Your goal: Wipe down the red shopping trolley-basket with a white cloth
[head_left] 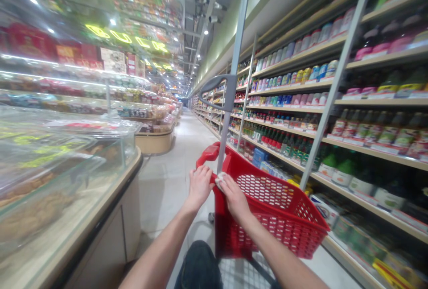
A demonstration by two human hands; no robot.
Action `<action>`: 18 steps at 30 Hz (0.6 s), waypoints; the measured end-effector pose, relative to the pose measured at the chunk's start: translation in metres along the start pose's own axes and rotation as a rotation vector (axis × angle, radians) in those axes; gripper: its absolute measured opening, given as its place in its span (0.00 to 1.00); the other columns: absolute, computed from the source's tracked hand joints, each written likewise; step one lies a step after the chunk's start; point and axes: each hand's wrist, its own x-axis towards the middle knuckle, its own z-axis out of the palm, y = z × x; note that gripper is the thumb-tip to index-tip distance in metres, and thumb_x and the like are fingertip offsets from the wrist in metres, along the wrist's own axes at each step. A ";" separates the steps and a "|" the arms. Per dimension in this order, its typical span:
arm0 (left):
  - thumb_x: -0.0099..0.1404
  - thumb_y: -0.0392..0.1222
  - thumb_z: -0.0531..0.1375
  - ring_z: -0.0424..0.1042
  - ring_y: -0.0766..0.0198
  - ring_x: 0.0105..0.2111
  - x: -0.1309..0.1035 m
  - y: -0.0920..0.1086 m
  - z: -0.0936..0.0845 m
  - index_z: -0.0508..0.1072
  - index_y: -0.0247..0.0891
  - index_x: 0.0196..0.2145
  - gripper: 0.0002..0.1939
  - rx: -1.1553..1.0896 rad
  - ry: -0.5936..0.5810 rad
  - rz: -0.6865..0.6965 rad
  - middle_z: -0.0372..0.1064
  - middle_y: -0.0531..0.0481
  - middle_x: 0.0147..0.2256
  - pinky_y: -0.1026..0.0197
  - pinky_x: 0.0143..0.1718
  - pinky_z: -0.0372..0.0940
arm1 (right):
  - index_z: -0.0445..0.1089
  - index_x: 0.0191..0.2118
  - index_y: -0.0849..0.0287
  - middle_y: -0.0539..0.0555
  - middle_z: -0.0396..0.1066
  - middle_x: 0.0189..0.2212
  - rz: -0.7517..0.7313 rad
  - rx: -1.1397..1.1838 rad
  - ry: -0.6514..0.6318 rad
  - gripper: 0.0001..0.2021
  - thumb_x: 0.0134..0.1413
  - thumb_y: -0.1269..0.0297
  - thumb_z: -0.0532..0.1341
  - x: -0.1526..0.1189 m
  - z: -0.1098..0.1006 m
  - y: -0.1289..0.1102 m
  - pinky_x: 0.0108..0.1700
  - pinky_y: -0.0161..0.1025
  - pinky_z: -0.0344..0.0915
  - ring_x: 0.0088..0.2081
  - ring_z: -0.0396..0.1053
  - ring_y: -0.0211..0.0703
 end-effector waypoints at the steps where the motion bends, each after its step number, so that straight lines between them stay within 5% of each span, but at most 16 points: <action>1: 0.53 0.38 0.63 0.62 0.55 0.49 0.001 -0.001 -0.001 0.69 0.42 0.41 0.16 -0.007 0.005 0.005 0.68 0.47 0.46 0.49 0.49 0.52 | 0.54 0.60 0.54 0.58 0.58 0.57 0.022 -0.010 0.024 0.25 0.57 0.78 0.48 -0.016 0.006 -0.001 0.56 0.48 0.62 0.61 0.50 0.43; 7: 0.50 0.39 0.65 0.63 0.56 0.44 0.008 0.003 -0.005 0.69 0.39 0.34 0.13 0.025 -0.037 -0.015 0.69 0.49 0.40 0.50 0.46 0.53 | 0.52 0.61 0.51 0.56 0.58 0.57 0.038 -0.012 0.113 0.27 0.57 0.78 0.49 -0.039 0.020 0.008 0.56 0.51 0.62 0.60 0.52 0.45; 13: 0.50 0.39 0.65 0.62 0.55 0.43 0.006 0.024 -0.007 0.69 0.37 0.34 0.13 0.031 -0.029 -0.025 0.68 0.48 0.38 0.50 0.47 0.54 | 0.58 0.58 0.51 0.55 0.60 0.57 0.056 0.023 0.119 0.25 0.56 0.78 0.48 -0.045 0.005 0.018 0.56 0.51 0.62 0.59 0.54 0.45; 18: 0.53 0.38 0.62 0.62 0.55 0.43 -0.003 0.051 -0.006 0.69 0.37 0.36 0.11 -0.038 0.003 0.006 0.68 0.47 0.38 0.48 0.48 0.55 | 0.62 0.55 0.54 0.55 0.63 0.54 0.245 0.035 0.131 0.24 0.54 0.78 0.47 -0.056 -0.012 0.026 0.56 0.51 0.62 0.57 0.59 0.43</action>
